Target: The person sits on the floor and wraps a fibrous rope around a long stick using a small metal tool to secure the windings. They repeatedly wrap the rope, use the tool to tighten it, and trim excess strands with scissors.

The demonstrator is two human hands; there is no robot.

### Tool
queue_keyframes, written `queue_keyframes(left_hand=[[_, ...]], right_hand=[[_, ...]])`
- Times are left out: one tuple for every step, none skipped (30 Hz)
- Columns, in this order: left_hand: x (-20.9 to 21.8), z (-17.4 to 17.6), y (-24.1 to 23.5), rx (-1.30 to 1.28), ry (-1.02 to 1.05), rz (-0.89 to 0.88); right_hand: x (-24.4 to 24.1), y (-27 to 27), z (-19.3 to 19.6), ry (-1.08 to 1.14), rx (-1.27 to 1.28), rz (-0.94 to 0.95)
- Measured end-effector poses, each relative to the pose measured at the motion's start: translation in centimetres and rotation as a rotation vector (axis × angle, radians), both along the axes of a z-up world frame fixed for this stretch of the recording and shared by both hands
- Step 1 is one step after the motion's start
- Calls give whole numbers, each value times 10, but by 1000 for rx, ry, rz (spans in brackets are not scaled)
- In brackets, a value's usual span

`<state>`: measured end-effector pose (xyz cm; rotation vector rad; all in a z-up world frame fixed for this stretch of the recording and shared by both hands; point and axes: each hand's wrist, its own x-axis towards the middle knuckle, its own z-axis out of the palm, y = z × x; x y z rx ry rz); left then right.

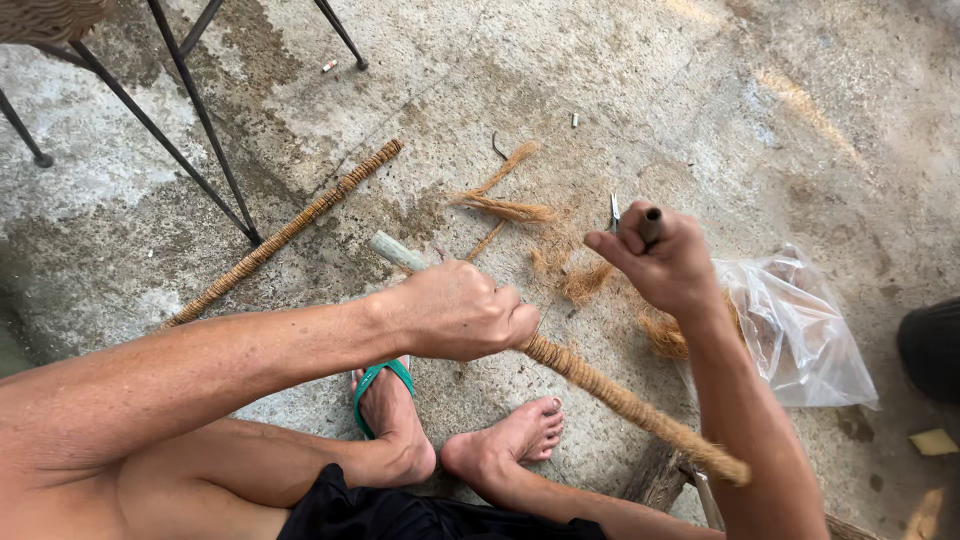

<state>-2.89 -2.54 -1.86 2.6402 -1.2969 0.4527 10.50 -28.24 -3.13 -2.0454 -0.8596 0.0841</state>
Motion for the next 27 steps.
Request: queue_keyframes(left_hand=[[2,2,0,-68,12,10],[6,3,1,-133,16,20],[11,4,4,-197,19,30],[18,4,8,-223,93,99],[27,4,14,-249,166,169],[36,2,20,-278,243,243],[46,0,29,-286,291,326],[57,-2,39,-295,336,408],[66,-4,48,-304,382,490],[73,-7,57,-369,426,537],[78,-11,64,-435,471,582],[83,-15,69,-502,522,625],[89,-20,74,-412,456,659],[94,-23,78,-324,388,690],[98,-27,82,-236,320,720],[101,-31,84,-226,289,719],[104,-35,87,-216,257,719],[106,-39,88,-206,228,718],[108,-42,88,-188,206,729],[110,-45,89,-168,182,741],[112,-47,91,-148,157,753],[115,-47,95,-129,148,783],[119,-45,101,-111,138,814],[120,-44,106,-92,129,845],[118,-45,109,-70,115,856],[116,-45,113,-46,102,867],[115,-45,114,-23,88,877]], right_hand=[[5,2,-14,92,45,8],[8,7,-30,227,138,45],[6,15,-47,363,231,82],[4,26,-65,406,278,79],[0,37,-82,450,324,76],[-4,47,-96,642,485,95],[-9,56,-108,836,645,114],[-16,63,-116,821,670,94],[-24,73,-122,806,696,73],[-31,81,-126,791,721,50],[-38,90,-127,747,777,69],[-46,96,-127,708,831,82],[-54,101,-125,669,886,96],[-63,105,-122,650,876,103],[-71,107,-117,630,866,110],[-77,107,-112,608,855,115],[-81,108,-106,610,856,120],[-85,109,-101,614,857,124],[-89,108,-95,619,857,128],[-92,107,-89,508,756,91],[-94,106,-82,398,655,54],[-97,105,-75,289,552,19],[-99,105,-67,207,461,20],[-102,106,-59,125,370,21],[-104,108,-51,43,279,22],[-108,108,-42,-96,225,52],[-114,104,-31,-234,169,82]])
